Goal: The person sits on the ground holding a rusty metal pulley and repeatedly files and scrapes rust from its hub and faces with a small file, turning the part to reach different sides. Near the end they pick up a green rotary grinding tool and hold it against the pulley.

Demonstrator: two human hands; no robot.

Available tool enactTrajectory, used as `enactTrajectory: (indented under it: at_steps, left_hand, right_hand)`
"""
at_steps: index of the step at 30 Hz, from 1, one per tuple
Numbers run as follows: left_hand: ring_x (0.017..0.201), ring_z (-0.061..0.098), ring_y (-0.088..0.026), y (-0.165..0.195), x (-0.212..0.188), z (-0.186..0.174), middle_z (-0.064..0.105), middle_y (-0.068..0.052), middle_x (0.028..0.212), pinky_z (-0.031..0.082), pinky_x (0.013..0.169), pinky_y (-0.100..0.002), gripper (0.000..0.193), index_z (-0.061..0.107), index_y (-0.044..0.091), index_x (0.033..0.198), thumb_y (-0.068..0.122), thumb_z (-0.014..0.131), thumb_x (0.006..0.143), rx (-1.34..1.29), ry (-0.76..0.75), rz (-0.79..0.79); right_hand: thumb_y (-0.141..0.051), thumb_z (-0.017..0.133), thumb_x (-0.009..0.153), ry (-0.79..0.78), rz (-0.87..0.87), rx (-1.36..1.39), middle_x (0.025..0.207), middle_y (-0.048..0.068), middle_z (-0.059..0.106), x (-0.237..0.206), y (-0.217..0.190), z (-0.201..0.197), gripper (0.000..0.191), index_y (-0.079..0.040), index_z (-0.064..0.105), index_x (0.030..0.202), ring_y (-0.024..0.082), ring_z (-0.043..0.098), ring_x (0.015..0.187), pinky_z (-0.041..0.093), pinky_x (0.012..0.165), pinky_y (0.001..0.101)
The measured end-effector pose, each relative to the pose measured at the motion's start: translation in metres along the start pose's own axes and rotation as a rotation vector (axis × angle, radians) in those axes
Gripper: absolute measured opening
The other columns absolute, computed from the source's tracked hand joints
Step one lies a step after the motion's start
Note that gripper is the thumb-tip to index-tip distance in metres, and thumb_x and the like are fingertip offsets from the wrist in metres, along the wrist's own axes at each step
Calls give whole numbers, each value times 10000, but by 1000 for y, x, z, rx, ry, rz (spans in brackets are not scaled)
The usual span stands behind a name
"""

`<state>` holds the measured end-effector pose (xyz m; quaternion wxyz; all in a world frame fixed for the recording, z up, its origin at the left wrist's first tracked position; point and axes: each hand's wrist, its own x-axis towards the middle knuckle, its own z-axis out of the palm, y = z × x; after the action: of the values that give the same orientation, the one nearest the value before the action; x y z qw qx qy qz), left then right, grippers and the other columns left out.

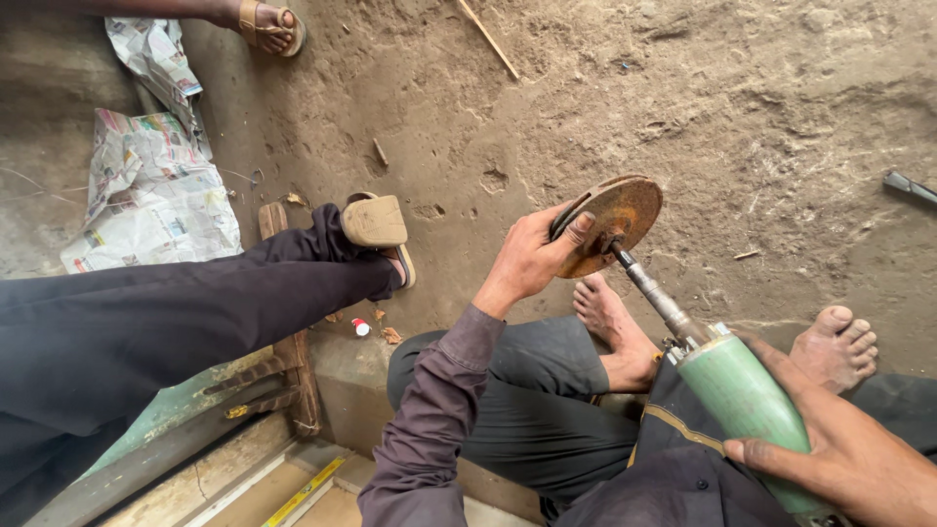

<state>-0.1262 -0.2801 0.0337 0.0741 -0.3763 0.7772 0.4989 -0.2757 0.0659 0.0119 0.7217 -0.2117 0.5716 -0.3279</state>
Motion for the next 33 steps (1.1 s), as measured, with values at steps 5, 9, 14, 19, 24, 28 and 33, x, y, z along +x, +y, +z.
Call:
enactTrajectory:
  at_steps: [5,9,14,19,24,28,33]
  left_hand:
    - [891,755,-229,8,-5,3,764,-152,996,570,806,-365,551,675,87,1307,531,575,996,52,-57,-2]
    - [913,775,-237,13,-6,5,773,-148,999,577,816,-362,542,675,95,1306,530,577,997,27,-44,-1]
    - [940,781,-238,15,-7,5,778,-150,1011,578,822,-358,553,680,103,1311,539,579,987,66,-36,-1]
    - [945,787,-233,15,-9,5,783,-143,1018,583,802,-350,573,681,96,1318,553,578,987,46,-4,16]
    - [967,781,-195,17,-11,8,787,-138,1027,589,814,-327,571,688,84,1309,547,598,988,34,40,25]
    - [978,764,-148,16,-15,9,792,-134,1040,585,827,-307,572,685,67,1312,534,609,989,-22,74,30]
    - [1017,744,-153,12,-18,11,793,-149,1086,580,876,-303,590,671,27,1314,526,615,1006,-95,97,53]
  right_hand:
    - [-363,884,765,-16,176,-29,1520,168,494,0,-8,0,1214,-129,147,1701,259,521,1392,428,1135,383]
    - [-378,874,788,-23,102,-13,1523,184,480,-1,-13,1,1207,-110,138,1706,276,510,1388,428,1122,389]
    - [-391,872,775,-11,150,-69,1515,169,500,-2,-22,3,1217,-117,136,1705,251,528,1383,429,1139,368]
    - [-423,861,805,-33,300,-186,1523,146,543,-3,-27,4,1215,-163,91,1708,222,545,1378,435,1159,342]
    - [-381,878,820,-17,-77,91,1525,254,460,-2,-23,6,1198,-11,136,1685,318,489,1391,414,1101,408]
    - [-469,851,777,-19,236,-239,1489,165,547,1,-17,6,1252,-131,86,1708,207,561,1363,452,1150,325]
    - [-410,890,798,20,-76,-22,1522,260,455,1,-16,4,1231,-6,144,1689,301,480,1389,402,1104,390]
